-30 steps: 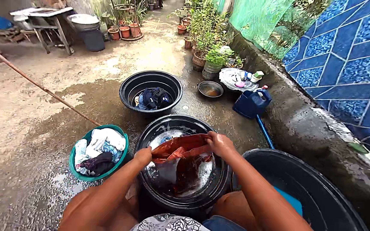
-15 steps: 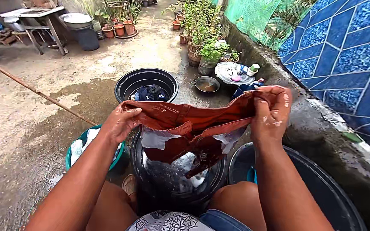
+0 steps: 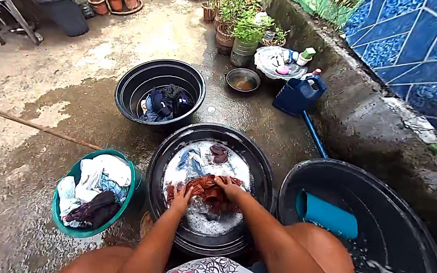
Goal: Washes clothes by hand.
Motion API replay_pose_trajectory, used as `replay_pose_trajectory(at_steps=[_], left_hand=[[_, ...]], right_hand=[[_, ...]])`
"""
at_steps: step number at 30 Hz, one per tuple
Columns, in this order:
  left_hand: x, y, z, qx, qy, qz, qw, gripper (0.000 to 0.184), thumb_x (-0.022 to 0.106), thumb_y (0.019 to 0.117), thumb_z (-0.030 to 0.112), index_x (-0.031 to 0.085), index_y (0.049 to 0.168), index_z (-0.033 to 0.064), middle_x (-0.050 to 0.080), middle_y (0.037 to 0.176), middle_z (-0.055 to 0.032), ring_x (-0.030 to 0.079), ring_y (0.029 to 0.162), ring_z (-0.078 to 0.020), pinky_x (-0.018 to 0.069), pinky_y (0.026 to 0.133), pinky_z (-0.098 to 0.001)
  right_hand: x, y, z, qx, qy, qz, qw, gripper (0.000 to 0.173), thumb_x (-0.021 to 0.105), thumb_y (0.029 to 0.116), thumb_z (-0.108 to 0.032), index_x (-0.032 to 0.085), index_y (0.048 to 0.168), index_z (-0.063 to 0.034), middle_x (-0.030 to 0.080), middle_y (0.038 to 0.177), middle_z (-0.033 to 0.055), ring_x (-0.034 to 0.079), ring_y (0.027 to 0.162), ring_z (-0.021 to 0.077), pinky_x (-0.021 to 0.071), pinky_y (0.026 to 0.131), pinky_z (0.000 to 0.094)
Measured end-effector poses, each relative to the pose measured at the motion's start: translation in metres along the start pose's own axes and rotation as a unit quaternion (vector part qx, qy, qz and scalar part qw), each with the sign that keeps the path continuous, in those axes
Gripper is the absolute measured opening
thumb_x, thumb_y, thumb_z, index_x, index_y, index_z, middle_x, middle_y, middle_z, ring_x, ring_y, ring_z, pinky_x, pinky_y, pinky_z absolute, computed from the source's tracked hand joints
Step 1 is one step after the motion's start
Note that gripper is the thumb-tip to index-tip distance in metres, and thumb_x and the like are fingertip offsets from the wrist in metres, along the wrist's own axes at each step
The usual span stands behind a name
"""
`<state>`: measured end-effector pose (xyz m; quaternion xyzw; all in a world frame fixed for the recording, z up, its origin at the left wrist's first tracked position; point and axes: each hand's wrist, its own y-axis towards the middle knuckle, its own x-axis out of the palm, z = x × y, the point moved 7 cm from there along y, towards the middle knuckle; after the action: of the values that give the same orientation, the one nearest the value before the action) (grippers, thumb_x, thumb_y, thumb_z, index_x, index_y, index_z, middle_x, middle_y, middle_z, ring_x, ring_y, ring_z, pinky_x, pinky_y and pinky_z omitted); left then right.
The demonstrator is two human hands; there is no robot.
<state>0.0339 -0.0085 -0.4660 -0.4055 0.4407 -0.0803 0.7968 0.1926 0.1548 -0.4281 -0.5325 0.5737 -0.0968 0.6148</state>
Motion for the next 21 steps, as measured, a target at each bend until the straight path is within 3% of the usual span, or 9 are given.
replay_pose_trajectory(at_steps=[2, 5, 8, 10, 12, 14, 16, 19, 21], left_hand=[[0.030, 0.015, -0.001, -0.018, 0.037, -0.049, 0.998, 0.091, 0.057, 0.0978, -0.001, 0.004, 0.167, 0.0271, -0.001, 0.171, -0.0256, 0.001, 0.152, -0.0603, 0.0335, 0.111, -0.0752], [0.042, 0.026, -0.009, -0.028, 0.045, -0.108, 0.993, 0.090, 0.058, 0.0980, 0.000, 0.007, 0.167, 0.0248, 0.006, 0.169, -0.0299, 0.008, 0.151, -0.0608, 0.0325, 0.112, -0.0748], [0.040, 0.028, -0.011, -0.050, 0.019, -0.158, 0.986, 0.058, 0.054, 0.1033, 0.009, 0.036, 0.158, 0.0043, 0.040, 0.157, -0.0298, 0.037, 0.146, -0.0507, 0.0335, 0.116, -0.0662], [0.042, 0.030, -0.012, -0.073, 0.003, -0.179, 0.981, 0.047, 0.051, 0.1058, 0.015, 0.048, 0.148, -0.0052, 0.044, 0.155, -0.0278, 0.040, 0.145, -0.0463, 0.0323, 0.118, -0.0632], [0.042, 0.035, -0.014, -0.071, -0.039, -0.159, 0.984, 0.049, 0.049, 0.1066, 0.013, 0.042, 0.153, -0.0021, 0.040, 0.159, -0.0261, 0.035, 0.149, -0.0449, 0.0291, 0.120, -0.0619], [0.042, 0.034, -0.011, -0.065, -0.040, -0.180, 0.981, 0.053, 0.050, 0.1046, 0.006, 0.038, 0.155, -0.0035, 0.037, 0.160, -0.0269, 0.033, 0.150, -0.0453, 0.0279, 0.120, -0.0621], [0.037, 0.033, -0.011, -0.064, -0.079, -0.185, 0.977, 0.057, 0.050, 0.1051, 0.008, 0.033, 0.159, 0.0013, 0.035, 0.162, -0.0240, 0.032, 0.151, -0.0429, 0.0263, 0.121, -0.0619], [0.028, 0.034, -0.016, -0.055, -0.135, -0.142, 0.979, 0.051, 0.048, 0.1087, 0.033, 0.047, 0.152, 0.0065, 0.045, 0.157, -0.0225, 0.038, 0.148, -0.0412, 0.0284, 0.121, -0.0622], [0.018, 0.032, -0.018, 0.015, -0.041, -0.187, 0.981, 0.044, 0.048, 0.1090, 0.025, 0.051, 0.151, 0.0110, 0.047, 0.154, -0.0245, 0.042, 0.145, -0.0448, 0.0314, 0.117, -0.0661]], right_hand=[[0.024, 0.015, -0.006, 0.035, -0.022, -0.034, 0.999, 0.085, 0.058, 0.0987, -0.004, 0.016, 0.166, -0.0367, 0.002, 0.168, 0.0322, 0.041, 0.133, 0.0656, 0.0412, 0.103, 0.0745], [0.043, 0.036, -0.003, 0.051, -0.047, -0.071, 0.995, 0.080, 0.057, 0.1014, -0.009, 0.018, 0.166, -0.0344, 0.010, 0.168, 0.0311, 0.038, 0.138, 0.0624, 0.0406, 0.104, 0.0732], [0.051, 0.054, 0.003, 0.047, -0.040, -0.072, 0.995, 0.076, 0.062, 0.0967, -0.008, 0.030, 0.163, -0.0257, 0.016, 0.167, 0.0302, 0.043, 0.137, 0.0579, 0.0430, 0.105, 0.0700], [0.055, 0.060, 0.003, 0.047, -0.073, -0.092, 0.992, 0.071, 0.061, 0.0967, -0.006, 0.034, 0.161, -0.0169, 0.031, 0.161, 0.0319, 0.048, 0.134, 0.0539, 0.0457, 0.103, 0.0675], [0.058, 0.055, 0.002, 0.062, -0.098, -0.133, 0.984, 0.050, 0.057, 0.0994, -0.008, 0.050, 0.148, 0.0001, 0.047, 0.151, 0.0300, 0.048, 0.138, 0.0476, 0.0418, 0.109, 0.0643], [0.064, 0.049, 0.002, 0.076, -0.155, -0.187, 0.967, 0.040, 0.052, 0.1031, -0.013, 0.058, 0.134, 0.0113, 0.053, 0.146, 0.0293, 0.048, 0.139, 0.0446, 0.0404, 0.111, 0.0619], [0.067, 0.051, 0.006, 0.080, -0.182, -0.212, 0.957, 0.041, 0.051, 0.1050, -0.017, 0.059, 0.132, 0.0116, 0.054, 0.146, 0.0279, 0.048, 0.140, 0.0432, 0.0392, 0.112, 0.0614], [0.058, 0.053, 0.005, 0.061, -0.179, -0.226, 0.956, 0.042, 0.056, 0.1044, -0.025, 0.062, 0.131, 0.0073, 0.057, 0.143, 0.0269, 0.051, 0.137, 0.0440, 0.0380, 0.111, 0.0645], [0.039, 0.057, 0.003, 0.010, -0.174, -0.193, 0.966, 0.041, 0.060, 0.1028, -0.027, 0.064, 0.131, 0.0018, 0.060, 0.139, 0.0269, 0.053, 0.134, 0.0460, 0.0389, 0.109, 0.0683]])
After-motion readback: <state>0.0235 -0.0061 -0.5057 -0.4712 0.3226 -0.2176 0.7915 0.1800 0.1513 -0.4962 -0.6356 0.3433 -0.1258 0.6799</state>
